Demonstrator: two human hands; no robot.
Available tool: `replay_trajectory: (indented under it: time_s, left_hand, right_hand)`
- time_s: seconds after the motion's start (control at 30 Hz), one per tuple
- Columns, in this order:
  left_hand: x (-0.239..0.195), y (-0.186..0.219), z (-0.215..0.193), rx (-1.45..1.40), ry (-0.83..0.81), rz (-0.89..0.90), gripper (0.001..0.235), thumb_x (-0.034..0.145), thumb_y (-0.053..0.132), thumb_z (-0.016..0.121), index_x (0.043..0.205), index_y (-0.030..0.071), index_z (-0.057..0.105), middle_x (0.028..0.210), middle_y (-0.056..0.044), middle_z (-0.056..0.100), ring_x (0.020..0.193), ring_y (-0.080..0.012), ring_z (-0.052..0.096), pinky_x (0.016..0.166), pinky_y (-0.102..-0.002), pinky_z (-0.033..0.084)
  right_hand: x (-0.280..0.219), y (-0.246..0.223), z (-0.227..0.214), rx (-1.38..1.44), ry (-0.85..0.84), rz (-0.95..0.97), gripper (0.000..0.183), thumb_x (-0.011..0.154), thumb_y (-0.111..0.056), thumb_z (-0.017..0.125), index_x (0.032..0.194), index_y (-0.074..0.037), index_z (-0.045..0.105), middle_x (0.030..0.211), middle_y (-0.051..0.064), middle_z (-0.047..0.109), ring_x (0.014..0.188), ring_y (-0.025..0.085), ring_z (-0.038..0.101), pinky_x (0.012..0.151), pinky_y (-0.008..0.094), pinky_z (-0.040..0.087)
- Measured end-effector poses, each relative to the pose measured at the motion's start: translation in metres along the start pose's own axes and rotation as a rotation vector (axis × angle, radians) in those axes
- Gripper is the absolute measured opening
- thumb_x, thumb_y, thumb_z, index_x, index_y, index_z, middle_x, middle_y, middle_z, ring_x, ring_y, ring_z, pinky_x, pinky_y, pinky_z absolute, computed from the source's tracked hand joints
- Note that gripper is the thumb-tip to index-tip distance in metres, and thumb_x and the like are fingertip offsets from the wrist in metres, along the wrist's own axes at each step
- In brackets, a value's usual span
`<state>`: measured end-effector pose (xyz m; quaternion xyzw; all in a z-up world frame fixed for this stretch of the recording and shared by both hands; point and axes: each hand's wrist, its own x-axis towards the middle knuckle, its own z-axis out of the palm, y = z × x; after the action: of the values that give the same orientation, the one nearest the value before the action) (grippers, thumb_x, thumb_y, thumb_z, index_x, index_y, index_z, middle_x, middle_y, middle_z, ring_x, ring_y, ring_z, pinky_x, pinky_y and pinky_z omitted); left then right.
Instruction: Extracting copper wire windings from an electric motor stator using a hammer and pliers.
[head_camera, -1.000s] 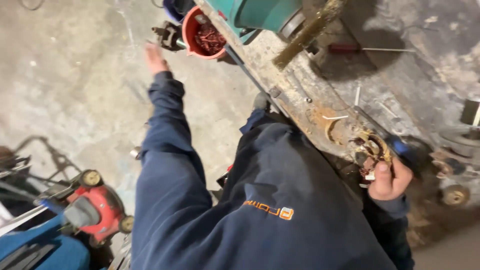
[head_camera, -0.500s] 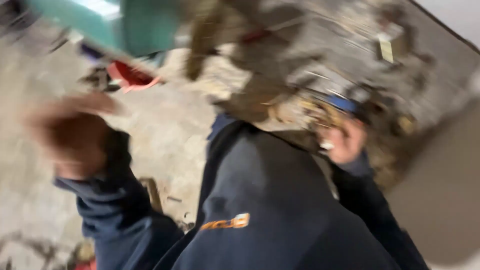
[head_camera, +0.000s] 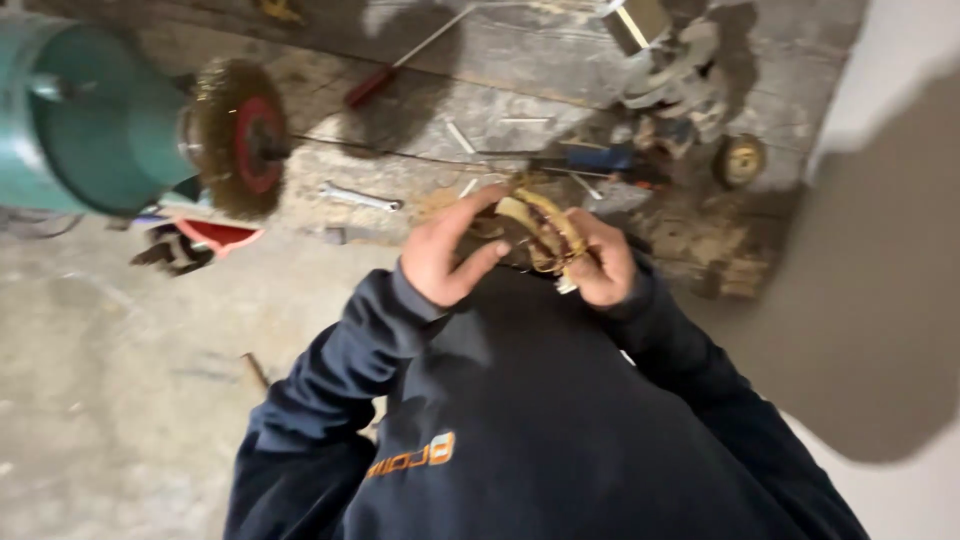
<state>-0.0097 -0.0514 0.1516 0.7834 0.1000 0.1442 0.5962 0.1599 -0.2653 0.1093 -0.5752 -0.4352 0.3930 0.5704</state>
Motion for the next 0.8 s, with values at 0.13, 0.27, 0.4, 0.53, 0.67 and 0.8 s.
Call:
replay_trajectory:
  time_s: [0.13, 0.27, 0.4, 0.53, 0.67, 0.8]
  left_hand:
    - [0.001, -0.002, 0.012, -0.049, 0.081, -0.108, 0.049, 0.095, 0.012, 0.076, 0.140, 0.005, 0.057, 0.112, -0.014, 0.075, 0.103, -0.0258, 0.077, 0.090, -0.032, 0.059]
    - [0.004, -0.006, 0.016, -0.230, 0.091, -0.180, 0.041, 0.096, 0.009, 0.074, 0.134, 0.005, 0.062, 0.101, -0.012, 0.074, 0.086, -0.0220, 0.073, 0.078, -0.030, 0.058]
    - [0.011, 0.008, 0.008, -0.033, 0.150, -0.023, 0.029, 0.096, 0.005, 0.073, 0.125, 0.003, 0.068, 0.106, -0.012, 0.072, 0.093, -0.0240, 0.071, 0.085, -0.033, 0.057]
    - [0.013, 0.016, -0.003, 0.250, 0.149, 0.168, 0.025, 0.093, 0.006, 0.075, 0.118, 0.006, 0.072, 0.111, -0.013, 0.069, 0.101, -0.0286, 0.070, 0.086, -0.036, 0.058]
    - [0.005, 0.017, -0.004, 0.452, 0.180, 0.227, 0.023, 0.090, 0.006, 0.077, 0.112, 0.009, 0.075, 0.108, -0.008, 0.071, 0.096, -0.0252, 0.070, 0.080, -0.037, 0.057]
    - [0.000, 0.023, 0.003, 0.517, 0.151, 0.447, 0.030, 0.082, 0.003, 0.074, 0.112, 0.006, 0.076, 0.102, -0.009, 0.070, 0.086, -0.0244, 0.069, 0.071, -0.037, 0.055]
  right_hand:
    - [-0.004, 0.009, 0.000, 0.100, 0.012, 0.058, 0.059, 0.106, -0.056, 0.057, 0.117, 0.001, 0.064, 0.107, 0.004, 0.063, 0.094, 0.013, 0.061, 0.084, 0.029, 0.050]
    - [-0.011, 0.020, 0.000, 0.201, 0.003, 0.097, 0.066, 0.104, -0.058, 0.059, 0.125, 0.004, 0.062, 0.109, 0.005, 0.065, 0.096, 0.013, 0.063, 0.087, 0.029, 0.051]
    - [-0.016, 0.025, 0.000, 0.405, -0.002, 0.206, 0.077, 0.100, -0.060, 0.061, 0.138, 0.007, 0.054, 0.110, 0.007, 0.069, 0.097, 0.014, 0.064, 0.089, 0.031, 0.053]
    - [-0.015, 0.031, 0.005, 0.514, -0.022, 0.213, 0.075, 0.102, -0.060, 0.061, 0.135, 0.007, 0.055, 0.110, 0.007, 0.067, 0.096, 0.015, 0.063, 0.089, 0.033, 0.053]
    - [-0.020, 0.042, 0.010, 0.547, 0.005, 0.203, 0.072, 0.103, -0.059, 0.061, 0.130, 0.007, 0.057, 0.110, 0.008, 0.067, 0.097, 0.016, 0.063, 0.089, 0.034, 0.052]
    - [-0.027, 0.053, 0.018, 0.554, 0.153, 0.170, 0.071, 0.104, -0.058, 0.057, 0.132, 0.008, 0.056, 0.113, 0.011, 0.069, 0.100, 0.018, 0.066, 0.091, 0.034, 0.053]
